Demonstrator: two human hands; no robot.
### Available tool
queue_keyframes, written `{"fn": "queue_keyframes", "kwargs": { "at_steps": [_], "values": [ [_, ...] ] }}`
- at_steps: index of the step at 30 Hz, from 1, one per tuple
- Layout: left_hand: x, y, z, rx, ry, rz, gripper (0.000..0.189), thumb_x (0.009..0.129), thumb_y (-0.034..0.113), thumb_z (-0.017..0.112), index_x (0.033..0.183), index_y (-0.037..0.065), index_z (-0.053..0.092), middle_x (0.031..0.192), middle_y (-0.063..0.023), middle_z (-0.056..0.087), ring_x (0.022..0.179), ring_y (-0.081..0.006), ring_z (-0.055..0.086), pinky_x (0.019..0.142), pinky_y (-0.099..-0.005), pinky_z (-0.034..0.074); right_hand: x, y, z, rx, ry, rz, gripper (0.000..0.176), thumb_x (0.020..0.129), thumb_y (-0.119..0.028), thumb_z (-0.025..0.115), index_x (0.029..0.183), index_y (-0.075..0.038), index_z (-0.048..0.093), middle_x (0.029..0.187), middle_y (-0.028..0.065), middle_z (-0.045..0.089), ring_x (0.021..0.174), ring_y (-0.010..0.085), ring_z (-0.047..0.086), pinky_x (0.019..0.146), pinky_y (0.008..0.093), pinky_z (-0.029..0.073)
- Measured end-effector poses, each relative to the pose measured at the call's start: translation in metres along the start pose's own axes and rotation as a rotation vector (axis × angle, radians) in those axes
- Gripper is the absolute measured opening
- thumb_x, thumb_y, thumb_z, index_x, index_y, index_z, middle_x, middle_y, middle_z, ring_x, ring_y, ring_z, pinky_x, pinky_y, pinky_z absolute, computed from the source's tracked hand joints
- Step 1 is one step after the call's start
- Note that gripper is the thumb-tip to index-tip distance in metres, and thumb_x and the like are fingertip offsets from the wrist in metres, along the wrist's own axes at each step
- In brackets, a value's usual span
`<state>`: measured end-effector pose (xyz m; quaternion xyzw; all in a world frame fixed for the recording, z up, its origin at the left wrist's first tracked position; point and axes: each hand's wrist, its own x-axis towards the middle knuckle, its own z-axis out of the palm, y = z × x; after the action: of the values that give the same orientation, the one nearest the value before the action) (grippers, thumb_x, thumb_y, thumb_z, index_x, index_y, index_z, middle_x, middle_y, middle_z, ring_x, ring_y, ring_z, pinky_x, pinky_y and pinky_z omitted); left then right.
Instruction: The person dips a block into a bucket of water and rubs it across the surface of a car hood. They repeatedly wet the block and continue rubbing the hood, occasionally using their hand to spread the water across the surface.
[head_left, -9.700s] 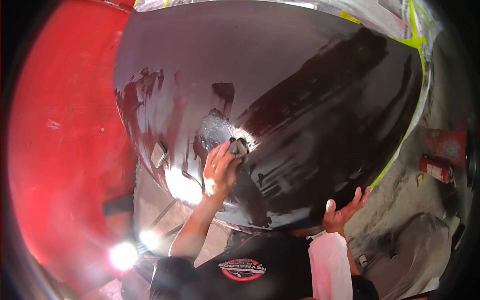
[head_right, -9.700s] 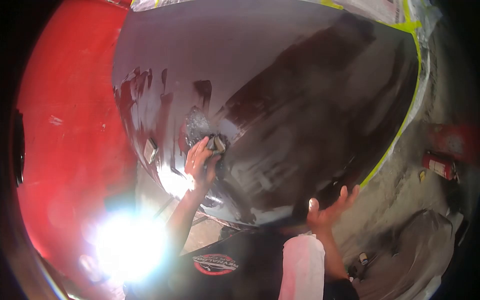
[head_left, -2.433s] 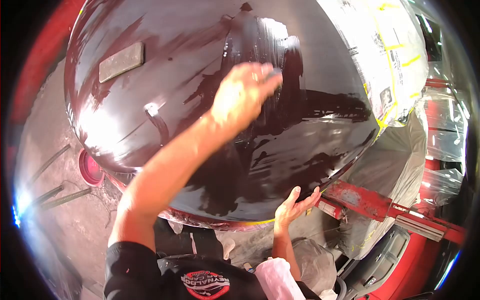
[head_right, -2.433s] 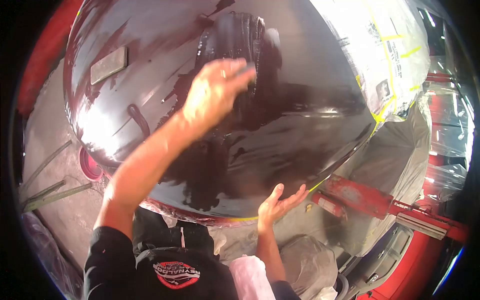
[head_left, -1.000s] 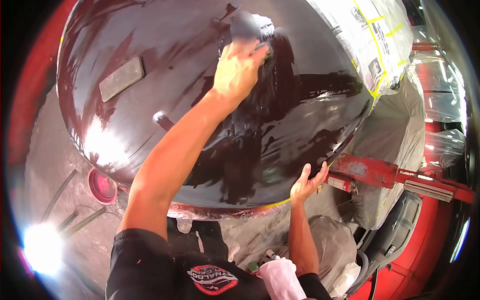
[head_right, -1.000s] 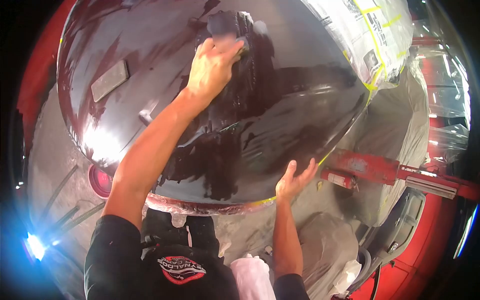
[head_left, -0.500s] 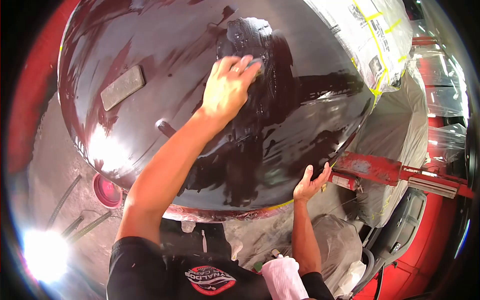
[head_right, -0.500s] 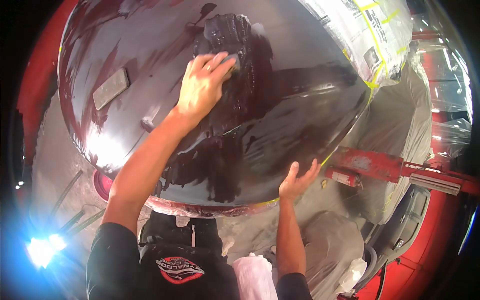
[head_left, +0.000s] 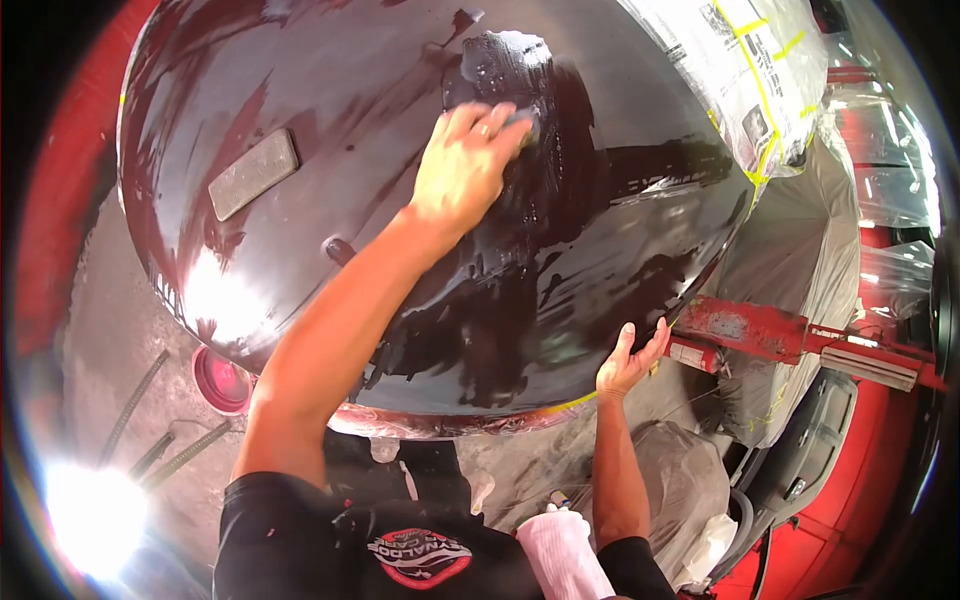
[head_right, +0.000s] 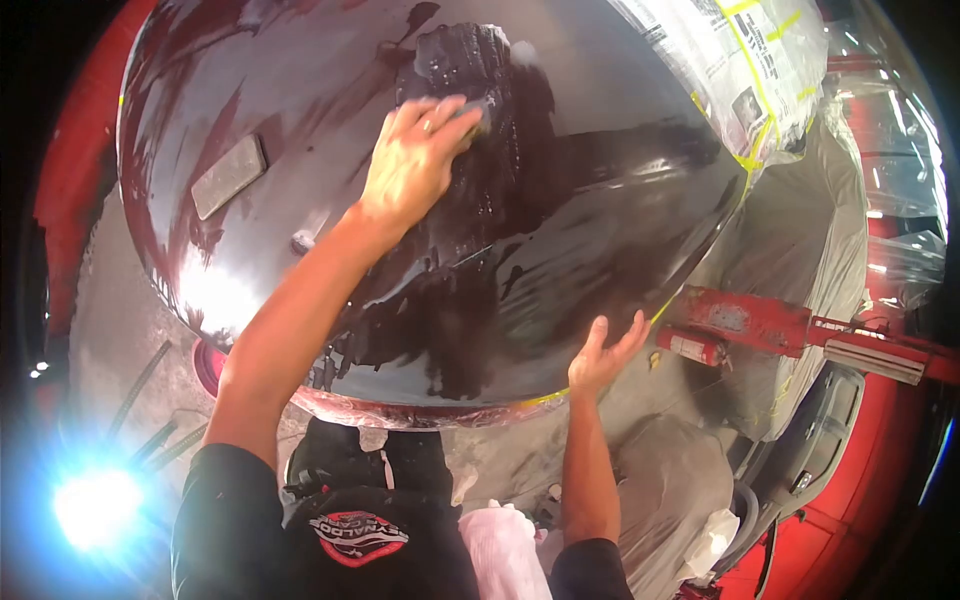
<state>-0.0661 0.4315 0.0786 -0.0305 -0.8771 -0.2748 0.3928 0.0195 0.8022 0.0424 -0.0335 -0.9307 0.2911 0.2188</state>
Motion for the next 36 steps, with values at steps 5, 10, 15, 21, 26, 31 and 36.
{"fn": "queue_keyframes", "kwargs": {
  "at_steps": [5, 10, 15, 21, 26, 31, 36],
  "values": [
    [0.009, -0.007, 0.009, -0.002, -0.004, 0.044, 0.042, 0.077, 0.006, 0.076, 0.118, 0.010, 0.068, 0.121, -0.0064, 0.068, 0.105, -0.0274, 0.062, 0.088, -0.0433, 0.048, 0.003, -0.004, 0.001, -0.021, 0.008, 0.022, 0.064, 0.099, -0.031, 0.062, 0.150, -0.001, 0.038, 0.159, 0.0281, 0.025, 0.147, 0.0411, 0.027, 0.120, 0.0498, 0.024],
    [-0.007, 0.002, 0.009, -0.021, -0.013, 0.006, 0.039, 0.079, 0.006, 0.075, 0.118, 0.010, 0.069, 0.120, -0.0068, 0.069, 0.107, -0.0281, 0.061, 0.090, -0.0424, 0.048, 0.002, -0.007, -0.003, -0.028, -0.021, 0.005, 0.064, 0.099, -0.029, 0.063, 0.150, 0.000, 0.038, 0.159, 0.0281, 0.026, 0.147, 0.0408, 0.028, 0.120, 0.0498, 0.024],
    [0.014, -0.007, 0.012, -0.018, -0.034, 0.082, 0.041, 0.080, 0.007, 0.074, 0.120, 0.011, 0.067, 0.117, -0.0069, 0.068, 0.104, -0.0290, 0.062, 0.090, -0.0424, 0.048, 0.004, -0.003, 0.000, -0.017, 0.003, -0.011, 0.064, 0.099, -0.029, 0.063, 0.150, 0.000, 0.039, 0.158, 0.0286, 0.027, 0.146, 0.0415, 0.029, 0.119, 0.0500, 0.025],
    [-0.024, 0.014, -0.010, -0.070, -0.033, 0.022, 0.040, 0.079, 0.006, 0.075, 0.118, 0.011, 0.068, 0.119, -0.0072, 0.068, 0.106, -0.0307, 0.062, 0.089, -0.0434, 0.049, 0.003, 0.002, 0.000, -0.027, 0.009, -0.002, 0.064, 0.098, -0.028, 0.065, 0.150, -0.001, 0.040, 0.158, 0.0288, 0.026, 0.147, 0.0416, 0.029, 0.119, 0.0497, 0.026],
    [0.032, -0.009, 0.030, -0.010, 0.012, 0.051, 0.036, 0.083, 0.008, 0.072, 0.119, 0.012, 0.067, 0.121, -0.0064, 0.068, 0.105, -0.0302, 0.063, 0.089, -0.0430, 0.049, -0.001, 0.002, 0.001, -0.017, 0.028, -0.029, 0.064, 0.097, -0.028, 0.066, 0.150, -0.003, 0.040, 0.159, 0.0282, 0.026, 0.147, 0.0411, 0.028, 0.119, 0.0497, 0.025],
    [-0.019, 0.010, 0.001, -0.043, -0.024, 0.036, 0.040, 0.080, 0.008, 0.075, 0.119, 0.012, 0.069, 0.121, -0.0061, 0.068, 0.106, -0.0300, 0.063, 0.090, -0.0428, 0.050, 0.001, 0.006, 0.002, -0.005, 0.015, -0.019, 0.064, 0.097, -0.027, 0.067, 0.151, -0.005, 0.040, 0.160, 0.0274, 0.024, 0.148, 0.0403, 0.027, 0.119, 0.0492, 0.025],
    [0.036, -0.004, 0.031, 0.026, 0.035, 0.038, 0.038, 0.081, 0.009, 0.074, 0.119, 0.011, 0.067, 0.119, -0.0074, 0.069, 0.105, -0.0300, 0.063, 0.090, -0.0428, 0.049, 0.000, -0.005, 0.001, 0.032, 0.022, 0.028, 0.063, 0.097, -0.027, 0.067, 0.151, -0.006, 0.041, 0.159, 0.0278, 0.024, 0.148, 0.0407, 0.027, 0.119, 0.0493, 0.025]
  ]
}}
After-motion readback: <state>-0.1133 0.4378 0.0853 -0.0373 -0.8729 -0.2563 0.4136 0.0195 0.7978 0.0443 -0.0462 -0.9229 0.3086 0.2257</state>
